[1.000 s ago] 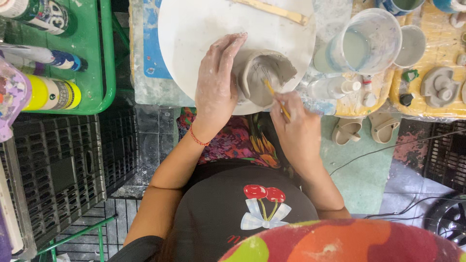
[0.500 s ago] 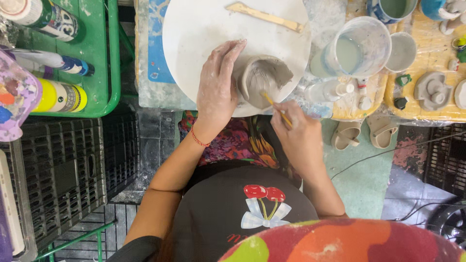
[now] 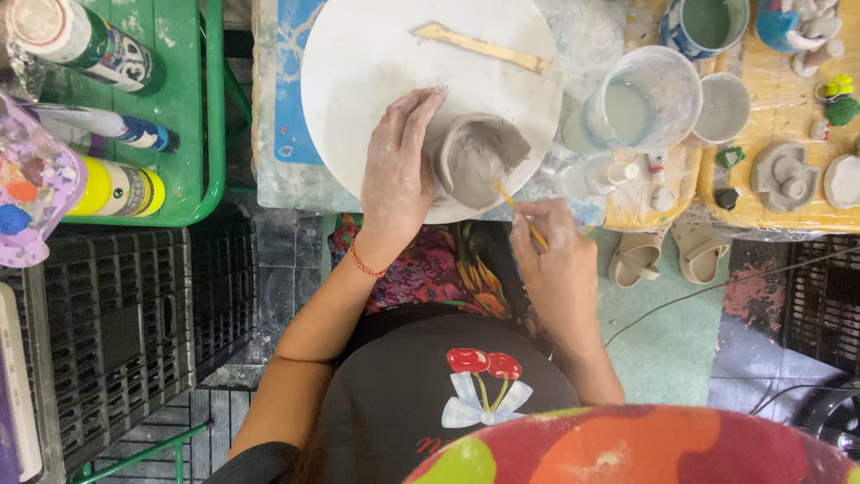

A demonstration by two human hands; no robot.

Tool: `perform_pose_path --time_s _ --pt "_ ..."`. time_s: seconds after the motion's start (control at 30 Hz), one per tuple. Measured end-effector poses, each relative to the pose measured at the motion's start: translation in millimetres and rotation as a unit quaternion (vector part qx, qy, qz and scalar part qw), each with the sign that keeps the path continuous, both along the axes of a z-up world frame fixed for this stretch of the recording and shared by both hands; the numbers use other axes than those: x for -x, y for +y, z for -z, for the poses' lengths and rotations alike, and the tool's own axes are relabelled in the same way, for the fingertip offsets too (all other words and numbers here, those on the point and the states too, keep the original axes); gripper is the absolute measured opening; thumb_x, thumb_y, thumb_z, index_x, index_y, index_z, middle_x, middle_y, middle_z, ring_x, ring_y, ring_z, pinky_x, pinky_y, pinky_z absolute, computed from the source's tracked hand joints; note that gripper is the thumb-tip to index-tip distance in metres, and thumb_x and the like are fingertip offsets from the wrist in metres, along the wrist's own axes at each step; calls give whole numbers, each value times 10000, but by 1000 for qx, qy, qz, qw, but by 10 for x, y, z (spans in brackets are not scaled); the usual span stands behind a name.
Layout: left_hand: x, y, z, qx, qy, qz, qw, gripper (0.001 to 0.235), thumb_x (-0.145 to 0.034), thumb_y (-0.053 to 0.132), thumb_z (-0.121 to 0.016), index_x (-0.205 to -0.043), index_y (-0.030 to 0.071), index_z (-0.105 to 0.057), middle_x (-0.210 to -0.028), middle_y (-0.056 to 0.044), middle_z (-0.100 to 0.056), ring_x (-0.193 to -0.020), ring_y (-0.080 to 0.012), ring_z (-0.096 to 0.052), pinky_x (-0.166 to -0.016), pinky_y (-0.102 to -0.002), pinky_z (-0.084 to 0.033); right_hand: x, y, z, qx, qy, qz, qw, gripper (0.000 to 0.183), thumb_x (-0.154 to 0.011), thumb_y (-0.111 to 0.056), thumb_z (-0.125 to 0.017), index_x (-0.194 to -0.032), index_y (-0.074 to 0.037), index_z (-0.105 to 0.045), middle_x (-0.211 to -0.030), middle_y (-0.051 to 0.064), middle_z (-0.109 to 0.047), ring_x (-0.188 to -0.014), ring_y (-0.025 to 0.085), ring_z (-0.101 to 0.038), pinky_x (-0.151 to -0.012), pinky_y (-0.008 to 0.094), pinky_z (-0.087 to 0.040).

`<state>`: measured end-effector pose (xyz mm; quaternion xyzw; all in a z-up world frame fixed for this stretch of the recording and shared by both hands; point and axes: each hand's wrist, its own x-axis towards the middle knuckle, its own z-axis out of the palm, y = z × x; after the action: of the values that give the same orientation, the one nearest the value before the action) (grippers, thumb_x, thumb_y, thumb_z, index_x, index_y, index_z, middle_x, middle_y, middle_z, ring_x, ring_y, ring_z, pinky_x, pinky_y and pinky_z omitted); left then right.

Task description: The person shapes a small clay cylinder by hand on a white tray, rolls a small piece of clay between their palms, and uses a brush to apply a liquid to the interior and exterior of the piece.

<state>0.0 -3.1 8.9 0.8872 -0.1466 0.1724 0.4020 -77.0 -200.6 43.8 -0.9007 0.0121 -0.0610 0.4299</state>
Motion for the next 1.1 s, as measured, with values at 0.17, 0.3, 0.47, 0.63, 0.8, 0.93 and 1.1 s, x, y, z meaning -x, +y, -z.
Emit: perform_pose_path --time_s 0.17,0.3,0.47,0.63,0.8,0.93,1.1 --pt "25 -25 -34 2 0 -1 1000 814 -783 -183 -627 -1515 132 -460 -1468 -107 -520 -1390 -345 -508 -1175 -458 -435 -283 161 82 45 -34 -5 998 148 -1023 -111 -671 -1145 -48 -617 -893 192 -734 -808 346 -739 -657 415 -552" --pt "-46 -29 -89 0 -5 -2 1000 813 -781 -189 -616 -1515 124 -460 -1464 -113 -523 -1384 -353 -507 -1168 -464 -432 -272 129 -4 129 64 -8 990 160 -992 -150 -706 -1122 -86 -639 -776 186 -719 -720 350 -728 -635 440 -534" --pt "77 -25 54 -2 18 -7 1000 742 -859 -174 -609 -1511 135 -435 -1449 -98 -511 -1380 -319 -500 -1193 -421 -422 76 -75 -33 58 -11 -16 998 142 -1060 -112 -682 -1172 -66 -606 -975 161 -743 -852 304 -768 -712 381 -575" --pt "-196 -38 20 -16 3 -12 1000 797 -834 -162 -585 -1562 119 -423 -1497 -128 -488 -1427 -351 -466 -1221 -460 -392 -354 138 44 91 -70 -17 993 138 -1025 -98 -707 -1125 -50 -625 -985 156 -754 -759 292 -752 -666 377 -565" --pt "52 -55 122 -1 21 -16 1000 754 -882 -143 -611 -1556 141 -426 -1484 -90 -491 -1416 -318 -467 -1217 -427 -390 -401 198 140 112 -89 -9 990 116 -1049 -85 -701 -1135 -47 -633 -951 138 -754 -775 308 -740 -645 391 -535" --pt "-13 -58 94 -3 11 -9 1000 759 -894 -160 -606 -1564 137 -409 -1492 -90 -476 -1426 -311 -465 -1217 -430 -390 -291 86 37 107 -23 21 994 119 -1004 -93 -726 -1086 -47 -654 -828 163 -718 -697 326 -712 -609 399 -522" --pt "22 -76 59 -8 13 -13 1000 807 -829 -167 -607 -1554 135 -424 -1522 -91 -490 -1429 -326 -468 -1221 -449 -395 -274 81 78 49 -36 34 998 133 -1024 -81 -715 -1123 -32 -640 -773 139 -691 -641 254 -694 -622 368 -525"
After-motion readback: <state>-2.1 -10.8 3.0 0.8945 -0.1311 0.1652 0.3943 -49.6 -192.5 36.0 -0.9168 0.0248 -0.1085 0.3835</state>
